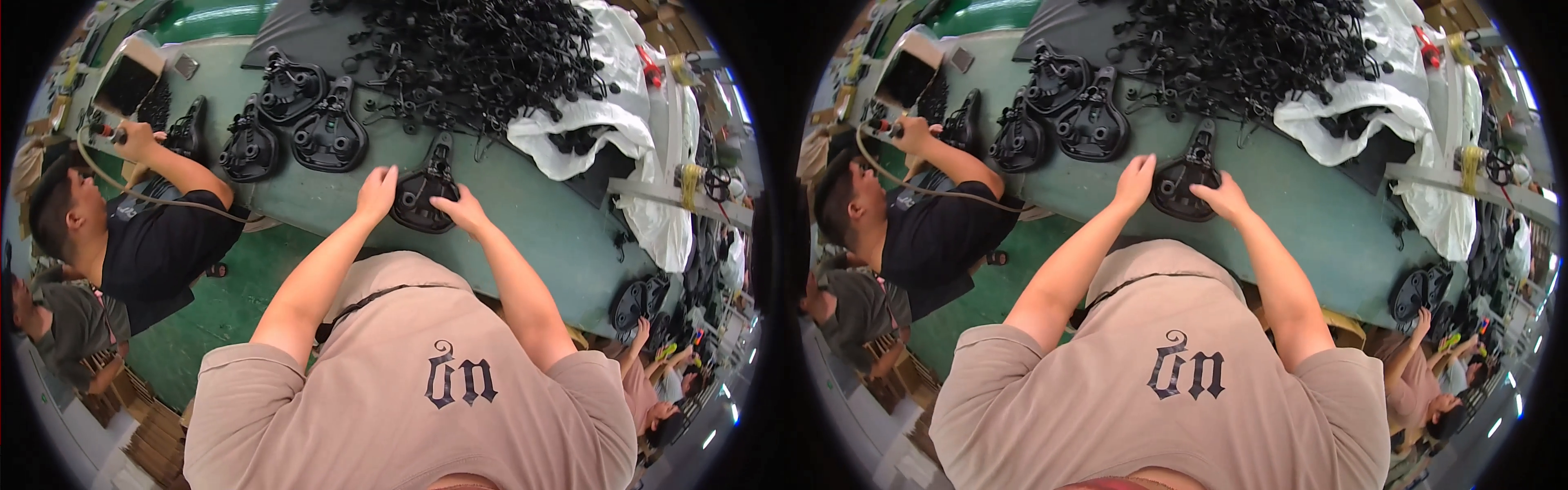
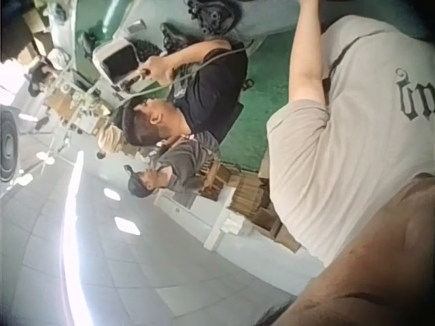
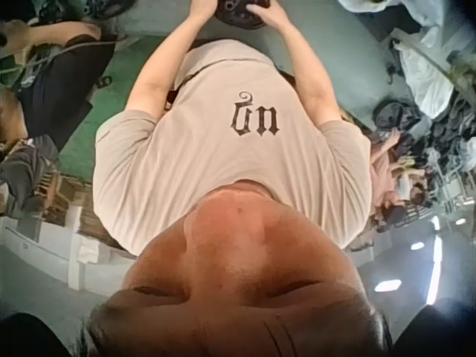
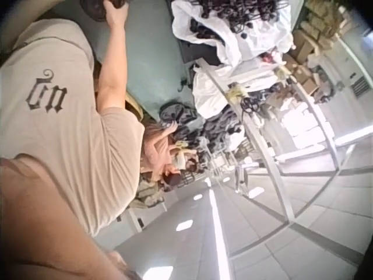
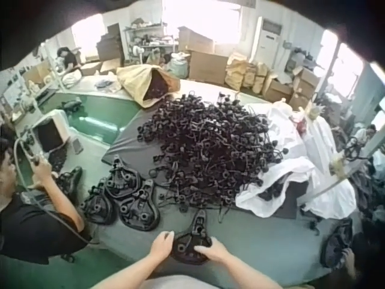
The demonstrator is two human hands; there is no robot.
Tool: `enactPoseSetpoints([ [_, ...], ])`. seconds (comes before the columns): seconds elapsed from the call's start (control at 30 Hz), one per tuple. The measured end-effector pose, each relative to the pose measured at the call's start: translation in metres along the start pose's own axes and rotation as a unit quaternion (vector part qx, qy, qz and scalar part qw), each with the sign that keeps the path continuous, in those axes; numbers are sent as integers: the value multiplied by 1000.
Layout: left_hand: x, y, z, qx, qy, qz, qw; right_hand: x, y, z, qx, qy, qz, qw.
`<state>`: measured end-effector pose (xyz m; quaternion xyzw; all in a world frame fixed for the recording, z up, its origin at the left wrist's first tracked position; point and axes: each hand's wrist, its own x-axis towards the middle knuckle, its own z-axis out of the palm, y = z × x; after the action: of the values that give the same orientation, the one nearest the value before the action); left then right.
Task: The recorder is assembling small plastic and metal components onto the underside of bicycle seats on a factory production line.
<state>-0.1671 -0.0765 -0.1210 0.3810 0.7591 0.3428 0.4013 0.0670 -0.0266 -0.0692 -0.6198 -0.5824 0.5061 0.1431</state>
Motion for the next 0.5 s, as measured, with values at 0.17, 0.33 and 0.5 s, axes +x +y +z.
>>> enactPoseSetpoints([
  [0.17, -49, -32, -64, -250, -240, -334, 876, -26, -9, 30, 52, -15, 112, 992],
  [0.33, -68, 3, -103, -315, -52, -199, 926, -34, -111, 71, 61, -21, -25, 998],
  [0.5, 21, -5, -180, -297, 126, -46, 946, 5, -195, 76, 119, -119, -103, 980],
])
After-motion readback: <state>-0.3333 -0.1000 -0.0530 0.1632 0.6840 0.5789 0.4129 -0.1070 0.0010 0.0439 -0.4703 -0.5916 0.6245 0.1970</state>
